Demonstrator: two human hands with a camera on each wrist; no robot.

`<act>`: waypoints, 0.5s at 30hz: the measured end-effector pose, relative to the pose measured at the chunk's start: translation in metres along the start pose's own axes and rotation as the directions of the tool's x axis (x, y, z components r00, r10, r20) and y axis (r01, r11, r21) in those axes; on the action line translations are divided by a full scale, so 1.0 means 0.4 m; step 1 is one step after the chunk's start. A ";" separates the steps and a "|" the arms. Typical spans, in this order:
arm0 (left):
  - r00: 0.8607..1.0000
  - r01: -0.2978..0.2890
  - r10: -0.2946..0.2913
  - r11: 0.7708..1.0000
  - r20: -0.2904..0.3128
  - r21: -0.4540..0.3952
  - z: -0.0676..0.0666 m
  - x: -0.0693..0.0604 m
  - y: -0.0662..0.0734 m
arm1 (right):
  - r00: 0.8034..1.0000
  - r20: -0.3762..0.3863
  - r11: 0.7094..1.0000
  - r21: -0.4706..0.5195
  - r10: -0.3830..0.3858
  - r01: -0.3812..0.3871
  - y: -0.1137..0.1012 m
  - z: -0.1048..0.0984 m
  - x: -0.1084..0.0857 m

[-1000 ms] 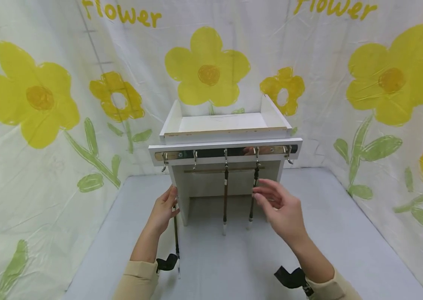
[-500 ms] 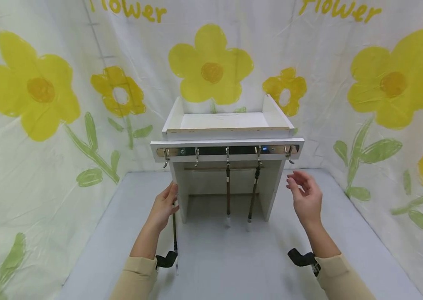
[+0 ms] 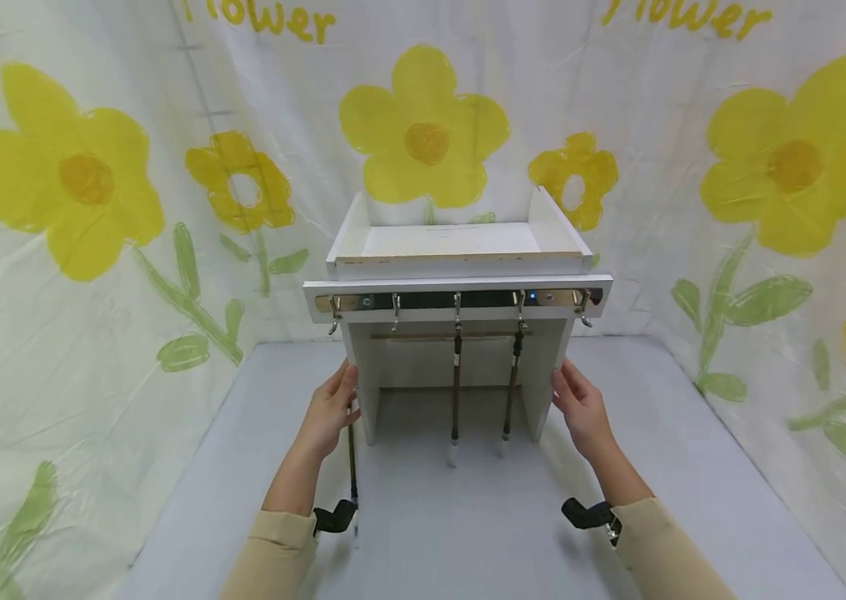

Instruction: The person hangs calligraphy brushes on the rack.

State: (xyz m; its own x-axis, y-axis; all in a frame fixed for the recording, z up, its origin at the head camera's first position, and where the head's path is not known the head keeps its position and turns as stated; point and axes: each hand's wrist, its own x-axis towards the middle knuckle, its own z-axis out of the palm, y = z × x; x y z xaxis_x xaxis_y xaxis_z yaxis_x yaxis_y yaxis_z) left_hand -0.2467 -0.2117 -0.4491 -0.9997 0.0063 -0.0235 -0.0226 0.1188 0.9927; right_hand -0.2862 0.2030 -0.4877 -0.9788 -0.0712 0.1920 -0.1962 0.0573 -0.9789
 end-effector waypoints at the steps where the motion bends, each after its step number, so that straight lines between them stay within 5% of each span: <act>1: 1.000 -0.004 0.004 1.000 -0.002 -0.001 0.000 0.007 -0.010 | 1.000 -0.013 1.000 -0.004 0.012 -0.012 0.003 0.001 -0.001; 15: 1.000 -0.010 0.010 1.000 0.008 0.013 -0.008 0.010 -0.022 | 0.998 -0.049 0.999 -0.034 0.034 -0.036 0.010 0.003 0.004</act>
State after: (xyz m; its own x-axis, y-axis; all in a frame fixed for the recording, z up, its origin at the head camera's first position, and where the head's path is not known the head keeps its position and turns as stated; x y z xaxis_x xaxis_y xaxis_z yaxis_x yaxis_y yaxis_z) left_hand -0.2505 -0.2159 -0.4576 -0.9998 0.0154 -0.0147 -0.0126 0.1316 0.9912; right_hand -0.2884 0.2017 -0.4913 -0.9867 -0.0207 0.1614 -0.1626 0.0933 -0.9823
